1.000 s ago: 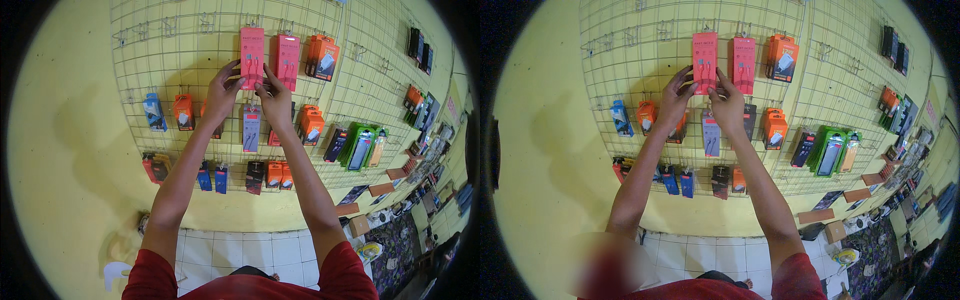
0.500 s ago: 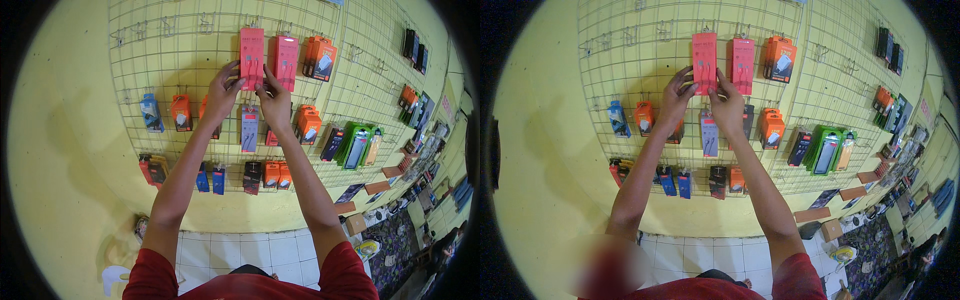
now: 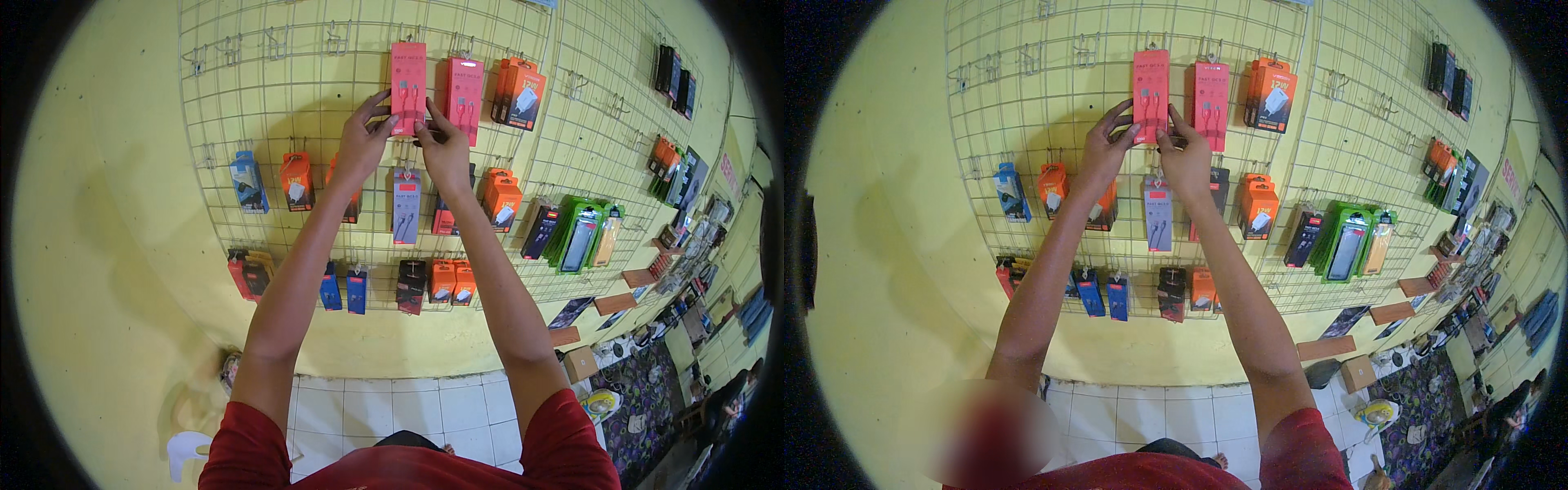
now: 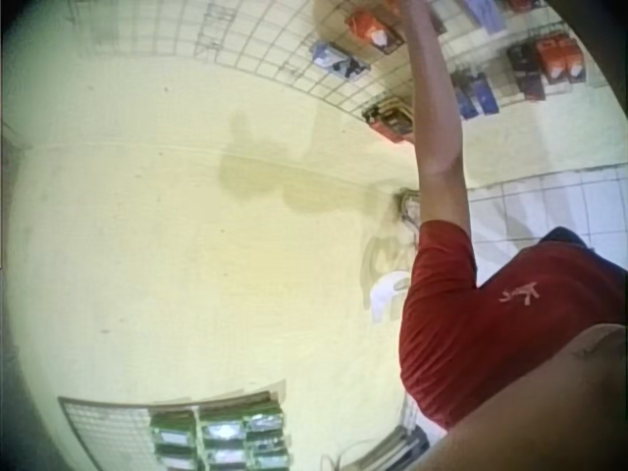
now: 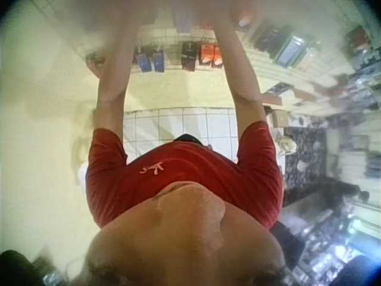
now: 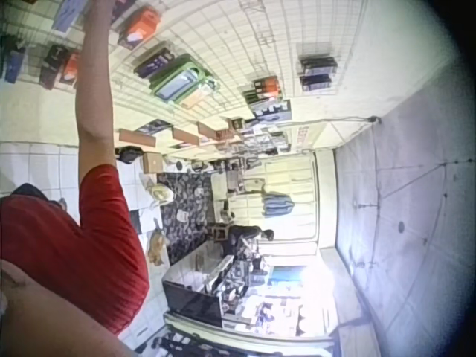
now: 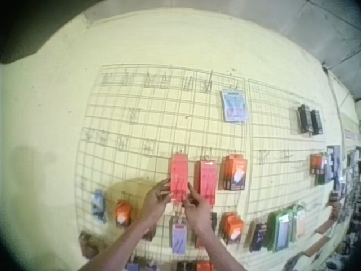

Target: The person repeatedly picks up small packaged items from a wall grid, turns them over to inspect the back, and places them back on the hooks. The person handles multiple different packages one at a time, adjusting their positions on the display.

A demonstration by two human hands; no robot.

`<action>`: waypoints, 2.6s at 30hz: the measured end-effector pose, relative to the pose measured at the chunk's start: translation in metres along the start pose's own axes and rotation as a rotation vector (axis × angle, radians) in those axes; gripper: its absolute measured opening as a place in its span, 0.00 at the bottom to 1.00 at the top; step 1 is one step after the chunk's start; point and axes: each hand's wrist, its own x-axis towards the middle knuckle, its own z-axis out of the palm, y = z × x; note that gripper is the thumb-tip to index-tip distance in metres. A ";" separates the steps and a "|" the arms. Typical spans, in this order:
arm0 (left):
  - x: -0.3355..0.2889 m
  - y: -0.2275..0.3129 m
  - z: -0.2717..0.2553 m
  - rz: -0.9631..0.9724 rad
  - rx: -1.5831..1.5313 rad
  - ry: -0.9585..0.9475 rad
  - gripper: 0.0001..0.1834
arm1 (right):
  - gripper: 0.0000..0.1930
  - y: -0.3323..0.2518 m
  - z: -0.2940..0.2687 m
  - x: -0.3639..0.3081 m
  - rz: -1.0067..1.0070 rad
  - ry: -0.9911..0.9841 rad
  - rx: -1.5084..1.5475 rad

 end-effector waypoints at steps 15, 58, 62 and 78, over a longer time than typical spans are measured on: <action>-0.055 0.008 0.012 -0.066 0.319 0.151 0.29 | 0.28 0.037 -0.024 -0.052 0.053 -0.057 -0.036; 0.032 0.040 0.732 0.192 0.045 -0.159 0.33 | 0.28 0.121 -0.716 0.043 -0.131 0.382 -0.578; 0.051 0.012 0.768 0.389 0.220 -0.036 0.33 | 0.29 0.142 -0.735 0.080 -0.151 0.305 -0.589; 0.025 0.060 0.783 0.295 0.175 0.074 0.32 | 0.26 0.131 -0.747 0.064 -0.242 0.197 -0.052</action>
